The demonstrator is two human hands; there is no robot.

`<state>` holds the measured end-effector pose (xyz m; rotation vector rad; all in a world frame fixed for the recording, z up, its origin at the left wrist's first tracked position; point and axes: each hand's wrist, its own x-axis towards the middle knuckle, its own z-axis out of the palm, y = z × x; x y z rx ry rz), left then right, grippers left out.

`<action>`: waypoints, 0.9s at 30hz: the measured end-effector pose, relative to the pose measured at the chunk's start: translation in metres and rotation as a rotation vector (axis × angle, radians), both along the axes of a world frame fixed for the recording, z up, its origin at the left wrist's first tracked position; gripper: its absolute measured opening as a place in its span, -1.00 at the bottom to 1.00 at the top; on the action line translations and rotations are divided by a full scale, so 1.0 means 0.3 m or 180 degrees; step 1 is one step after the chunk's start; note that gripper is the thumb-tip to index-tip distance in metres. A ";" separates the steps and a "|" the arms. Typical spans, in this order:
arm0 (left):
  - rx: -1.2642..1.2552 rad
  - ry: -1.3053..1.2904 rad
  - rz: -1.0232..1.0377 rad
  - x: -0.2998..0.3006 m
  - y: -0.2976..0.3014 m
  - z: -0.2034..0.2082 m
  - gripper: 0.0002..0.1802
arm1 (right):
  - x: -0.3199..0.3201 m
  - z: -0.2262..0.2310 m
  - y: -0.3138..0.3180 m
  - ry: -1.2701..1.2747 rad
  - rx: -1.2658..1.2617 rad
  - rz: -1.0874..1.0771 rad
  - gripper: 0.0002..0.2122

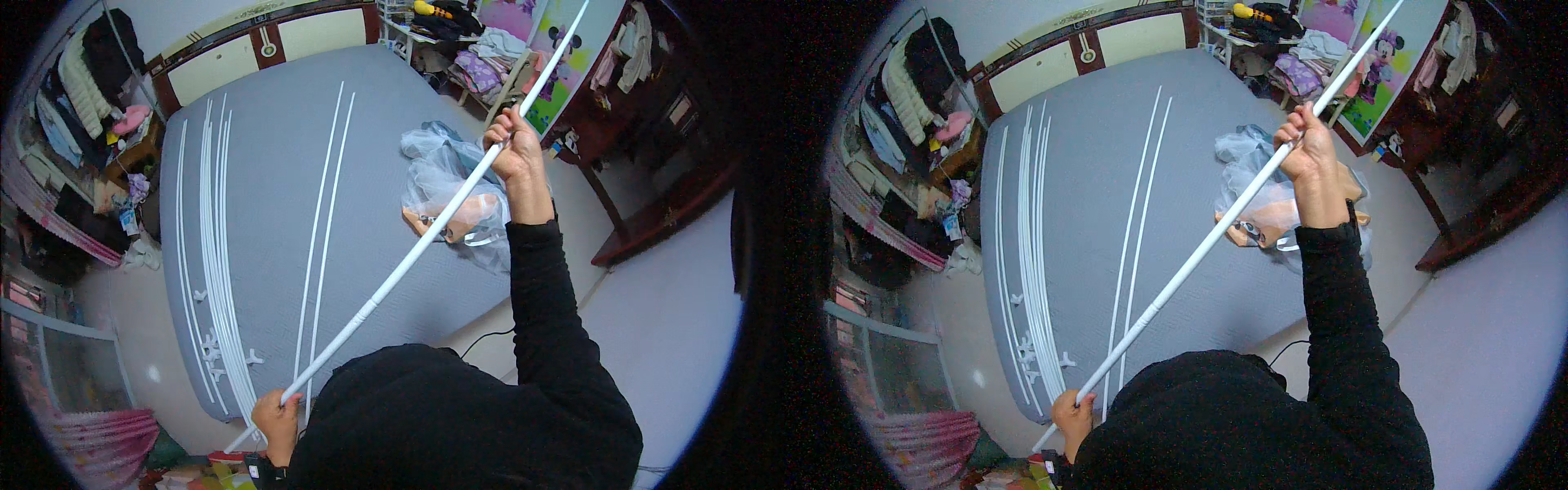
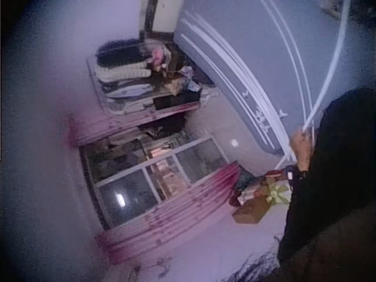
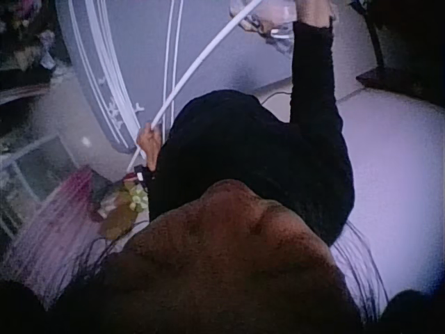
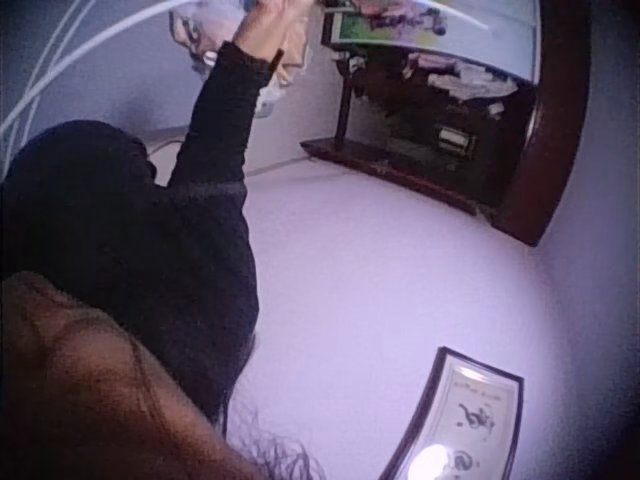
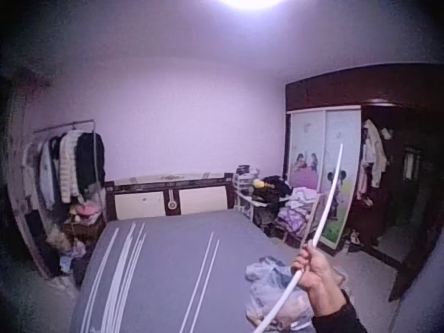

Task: The person repeatedly picks up two white plastic poles, aligns their ends, and pushes them together to form longer poles. After joining each pair, the person places the assembled pole on the bed. The process is repeated several times with different pairs of poles.

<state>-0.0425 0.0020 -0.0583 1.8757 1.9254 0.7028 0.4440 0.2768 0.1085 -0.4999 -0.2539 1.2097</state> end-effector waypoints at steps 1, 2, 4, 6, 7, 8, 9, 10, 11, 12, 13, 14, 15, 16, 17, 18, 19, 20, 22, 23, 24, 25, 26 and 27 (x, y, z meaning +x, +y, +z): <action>0.0204 -0.0035 0.0025 -0.011 0.003 -0.006 -0.65 | -0.005 -0.016 0.000 0.0010 -0.0049 0.0013 -0.75; 0.0412 -0.0073 0.0052 -0.023 0.009 -0.014 -0.65 | -0.011 -0.032 -0.003 0.0029 -0.0120 -0.0021 -0.74; 0.0372 -0.0165 -0.0228 -0.052 0.020 -0.030 -0.73 | -0.012 -0.057 -0.022 0.0091 0.0139 0.0179 -0.71; 0.0313 -0.0023 -0.0543 -0.075 0.028 -0.051 -0.78 | -0.011 -0.072 -0.031 0.0160 0.0321 0.0395 -0.66; 0.0156 -0.0233 -0.0382 -0.077 0.026 -0.064 -0.81 | -0.013 -0.080 -0.035 0.0212 0.0256 0.0395 -0.63; -0.0001 -0.0445 -0.0225 -0.076 0.021 -0.077 -0.84 | -0.015 -0.088 -0.037 0.0119 0.0219 0.0468 -0.65; -0.0223 -0.0699 -0.0081 -0.075 0.018 -0.087 -0.86 | -0.019 -0.100 -0.041 -0.0051 0.0190 0.0403 -0.68; -0.0218 -0.0817 0.0015 -0.074 0.013 -0.094 -0.87 | -0.021 -0.113 -0.046 -0.0187 0.0102 0.0314 -0.70; -0.0290 -0.0974 0.0109 -0.071 0.003 -0.099 -0.88 | -0.021 -0.124 -0.050 -0.0303 -0.0024 0.0272 -0.76; -0.0369 -0.1131 0.0213 -0.070 -0.006 -0.102 -0.89 | -0.020 -0.137 -0.055 -0.0322 -0.0124 0.0248 -0.78; -0.0526 -0.1105 0.0222 -0.072 -0.011 -0.103 -0.88 | -0.022 -0.151 -0.058 -0.0327 -0.0304 0.0168 -0.80; -0.0680 -0.1076 0.0248 -0.073 -0.014 -0.104 -0.86 | -0.023 -0.165 -0.056 -0.0345 -0.0319 0.0226 -0.81; -0.0836 -0.1042 0.0296 -0.077 -0.022 -0.104 -0.84 | -0.025 -0.178 -0.056 -0.0280 -0.0296 0.0243 -0.85; -0.0985 -0.1058 0.0117 -0.081 -0.023 -0.108 -0.82 | -0.024 -0.190 -0.059 -0.0459 -0.0273 0.0180 -0.85; -0.1144 -0.1070 -0.0023 -0.084 -0.021 -0.115 -0.79 | -0.020 -0.198 -0.060 -0.0420 -0.0174 0.0366 -0.84; -0.1230 -0.1147 -0.0151 -0.089 -0.028 -0.121 -0.76 | -0.023 -0.209 -0.056 -0.0287 -0.0262 0.0444 -0.83; -0.1429 -0.0898 -0.0289 -0.092 -0.027 -0.131 -0.72 | -0.024 -0.221 -0.058 -0.0324 0.0079 0.0785 -0.78; -0.1523 -0.0954 -0.0294 -0.097 -0.034 -0.146 -0.72 | -0.027 -0.231 -0.068 -0.0335 0.0187 0.0932 -0.73; -0.1900 -0.0997 -0.0204 -0.103 -0.045 -0.163 -0.74 | -0.033 -0.268 -0.074 -0.0606 0.0282 0.1034 -0.65; -0.2000 -0.1025 -0.0201 -0.106 -0.056 -0.174 -0.75 | -0.040 -0.297 -0.077 -0.0799 0.0094 0.1029 -0.64; -0.1986 -0.1031 -0.0141 -0.109 -0.072 -0.178 -0.76 | -0.040 -0.324 -0.074 -0.0934 0.0139 0.1213 -0.64; -0.1902 -0.1055 -0.0129 -0.109 -0.084 -0.191 -0.76 | -0.038 -0.354 -0.070 -0.1046 0.0019 0.1176 -0.65; -0.1733 -0.1081 -0.0140 -0.107 -0.099 -0.204 -0.77 | -0.032 -0.383 -0.063 -0.1052 -0.0069 0.1202 -0.66; -0.1674 -0.1162 0.0058 -0.101 -0.115 -0.218 -0.78 | -0.026 -0.413 -0.053 -0.1143 -0.0113 0.1160 -0.69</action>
